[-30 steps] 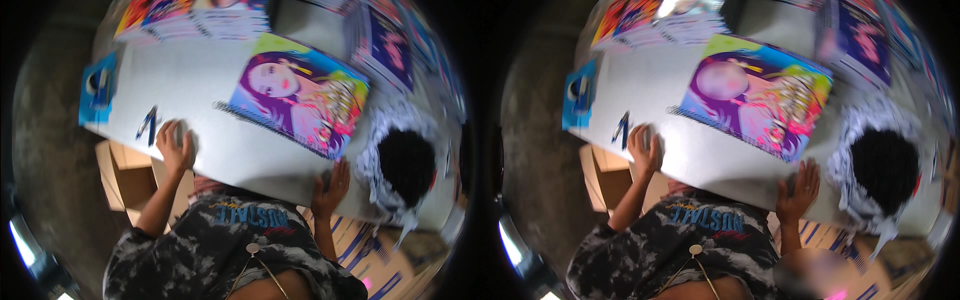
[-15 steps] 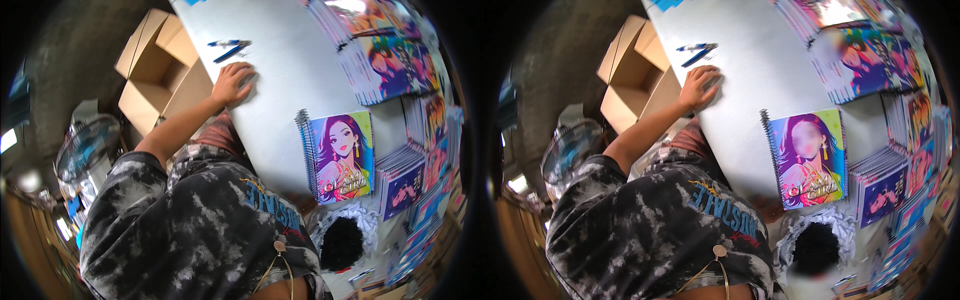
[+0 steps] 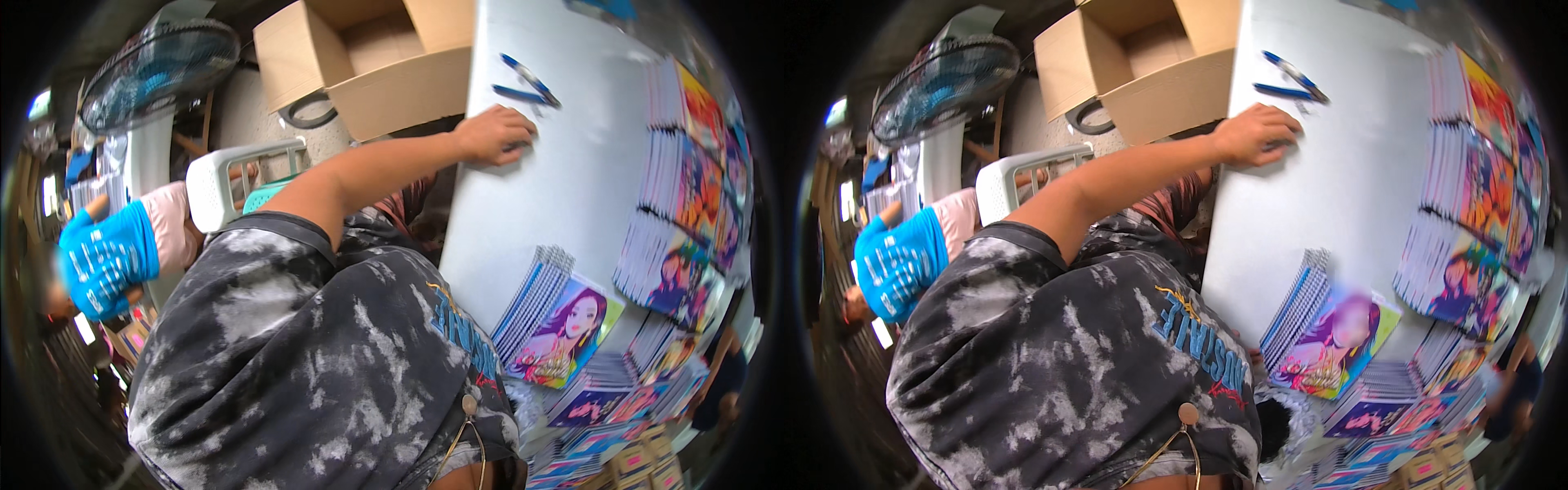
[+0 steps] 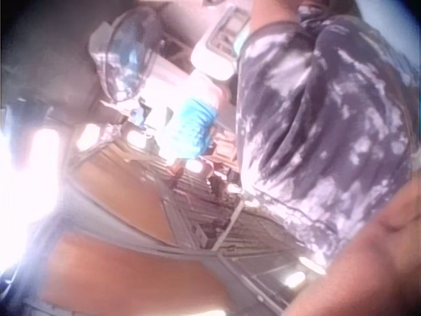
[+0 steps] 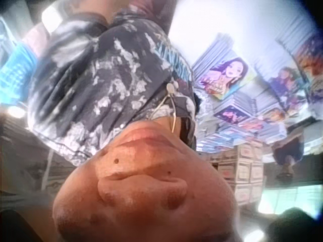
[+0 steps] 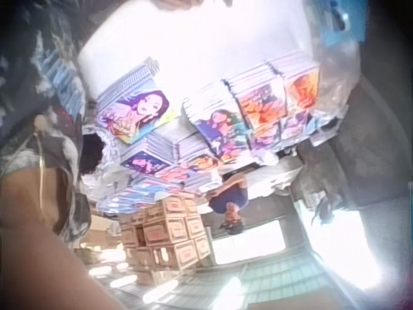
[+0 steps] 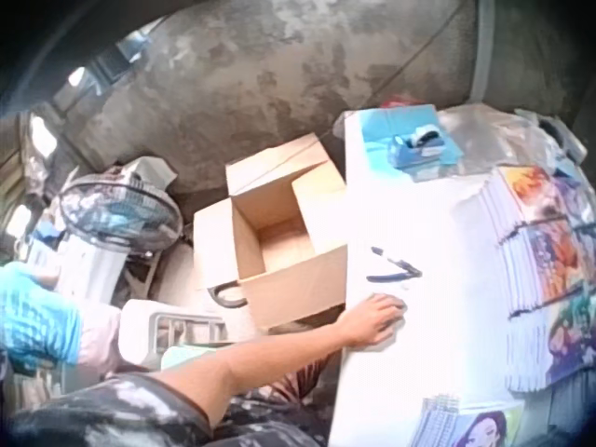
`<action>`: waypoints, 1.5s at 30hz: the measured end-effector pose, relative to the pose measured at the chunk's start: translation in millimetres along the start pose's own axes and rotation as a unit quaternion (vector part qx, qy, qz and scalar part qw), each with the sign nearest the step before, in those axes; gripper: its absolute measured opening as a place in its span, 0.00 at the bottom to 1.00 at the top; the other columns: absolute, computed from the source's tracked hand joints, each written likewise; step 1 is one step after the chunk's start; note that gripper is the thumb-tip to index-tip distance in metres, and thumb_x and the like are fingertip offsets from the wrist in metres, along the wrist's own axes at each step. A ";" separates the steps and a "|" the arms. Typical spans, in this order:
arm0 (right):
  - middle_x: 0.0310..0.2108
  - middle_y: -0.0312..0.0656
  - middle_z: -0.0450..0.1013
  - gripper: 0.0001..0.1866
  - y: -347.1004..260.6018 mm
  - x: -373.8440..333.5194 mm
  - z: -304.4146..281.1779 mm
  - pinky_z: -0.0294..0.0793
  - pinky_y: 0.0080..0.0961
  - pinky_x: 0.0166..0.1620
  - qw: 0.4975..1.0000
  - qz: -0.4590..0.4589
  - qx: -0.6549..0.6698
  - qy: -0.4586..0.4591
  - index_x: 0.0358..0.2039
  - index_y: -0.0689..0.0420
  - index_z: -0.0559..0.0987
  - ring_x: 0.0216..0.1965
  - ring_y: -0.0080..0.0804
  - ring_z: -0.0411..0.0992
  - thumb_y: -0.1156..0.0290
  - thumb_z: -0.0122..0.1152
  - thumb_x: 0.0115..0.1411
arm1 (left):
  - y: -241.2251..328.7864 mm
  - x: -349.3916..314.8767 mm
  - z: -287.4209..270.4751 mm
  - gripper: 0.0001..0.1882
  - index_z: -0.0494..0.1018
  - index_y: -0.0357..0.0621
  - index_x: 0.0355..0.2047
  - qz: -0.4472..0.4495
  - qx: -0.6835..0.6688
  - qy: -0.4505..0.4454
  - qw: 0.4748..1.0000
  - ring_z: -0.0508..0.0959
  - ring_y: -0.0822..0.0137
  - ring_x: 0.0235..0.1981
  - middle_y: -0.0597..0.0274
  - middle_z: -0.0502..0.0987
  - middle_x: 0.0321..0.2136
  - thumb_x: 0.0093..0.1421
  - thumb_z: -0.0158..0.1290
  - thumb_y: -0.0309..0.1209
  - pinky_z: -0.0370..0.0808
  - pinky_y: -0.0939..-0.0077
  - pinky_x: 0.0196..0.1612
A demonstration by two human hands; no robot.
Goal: The person assembles spiral-bound notebooks by inserting metal spirals into punched holes, then trims the spiral ends with pliers. They place the finished notebooks into clear plastic bags and stack them on the table.
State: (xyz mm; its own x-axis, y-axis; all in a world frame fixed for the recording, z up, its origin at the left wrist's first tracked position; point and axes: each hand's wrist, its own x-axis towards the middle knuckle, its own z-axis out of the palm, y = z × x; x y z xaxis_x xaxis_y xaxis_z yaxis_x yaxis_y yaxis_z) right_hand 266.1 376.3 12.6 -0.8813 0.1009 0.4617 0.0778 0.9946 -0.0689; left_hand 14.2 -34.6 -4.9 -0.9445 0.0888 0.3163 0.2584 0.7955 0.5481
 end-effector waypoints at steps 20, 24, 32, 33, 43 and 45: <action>0.60 0.48 0.55 0.27 -103.9 -44.7 21.8 0.54 0.49 0.57 0.990 0.111 -0.083 0.011 0.59 0.53 0.60 0.61 0.50 0.53 0.54 0.41 0.62 | -111.1 -63.9 -79.6 0.39 0.54 0.49 0.58 -0.297 0.102 0.115 0.942 0.57 0.51 0.57 0.47 0.56 0.56 0.46 0.59 0.37 0.56 0.55 0.56; 0.61 0.47 0.55 0.27 -121.8 -45.2 31.2 0.54 0.48 0.57 0.988 0.126 -0.094 -0.004 0.59 0.53 0.60 0.61 0.49 0.53 0.54 0.41 0.62 | -194.3 -120.3 -89.6 0.36 0.59 0.47 0.55 -0.487 0.108 -0.150 0.854 0.69 0.51 0.48 0.47 0.70 0.44 0.48 0.59 0.46 0.65 0.56 0.50; 0.61 0.47 0.54 0.27 -138.1 -53.2 49.5 0.53 0.48 0.57 0.980 0.158 -0.120 -0.022 0.59 0.52 0.60 0.61 0.48 0.52 0.53 0.39 0.62 | -194.3 -163.7 -122.6 0.19 0.72 0.45 0.34 -0.323 0.111 -0.217 0.915 0.77 0.53 0.35 0.52 0.77 0.31 0.54 0.53 0.47 0.74 0.60 0.36; 0.61 0.47 0.54 0.27 -137.3 -52.8 52.3 0.53 0.48 0.57 0.980 0.159 -0.121 -0.024 0.59 0.52 0.59 0.61 0.48 0.52 0.53 0.39 0.62 | -188.1 -169.0 -133.8 0.19 0.73 0.45 0.34 -0.327 0.119 -0.223 0.911 0.77 0.53 0.35 0.52 0.77 0.31 0.53 0.53 0.48 0.74 0.60 0.36; 0.62 0.46 0.53 0.28 -151.2 -51.1 33.5 0.52 0.48 0.58 0.971 0.201 -0.098 -0.088 0.59 0.51 0.59 0.62 0.46 0.51 0.52 0.38 0.62 | -102.7 -192.5 -258.2 0.33 0.76 0.43 0.39 -0.337 0.079 -0.297 0.890 0.77 0.50 0.37 0.47 0.77 0.31 0.42 0.59 0.57 0.72 0.61 0.39; 0.62 0.43 0.51 0.28 -153.6 -47.6 28.1 0.46 0.45 0.60 0.967 0.222 -0.062 -0.104 0.60 0.49 0.58 0.63 0.45 0.48 0.51 0.39 0.62 | -70.9 -187.5 -274.5 0.33 0.76 0.43 0.37 -0.359 0.059 -0.237 0.901 0.77 0.51 0.36 0.48 0.77 0.30 0.42 0.59 0.58 0.72 0.61 0.38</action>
State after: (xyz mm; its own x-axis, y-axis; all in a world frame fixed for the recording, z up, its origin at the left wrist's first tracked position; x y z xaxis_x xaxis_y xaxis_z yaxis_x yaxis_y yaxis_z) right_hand 282.9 218.1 -23.7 -0.8220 0.5247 0.2216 0.5143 0.8509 -0.1071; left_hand 228.8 -272.2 109.5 -0.8475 -0.2501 -0.4681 -0.4502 0.8060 0.3844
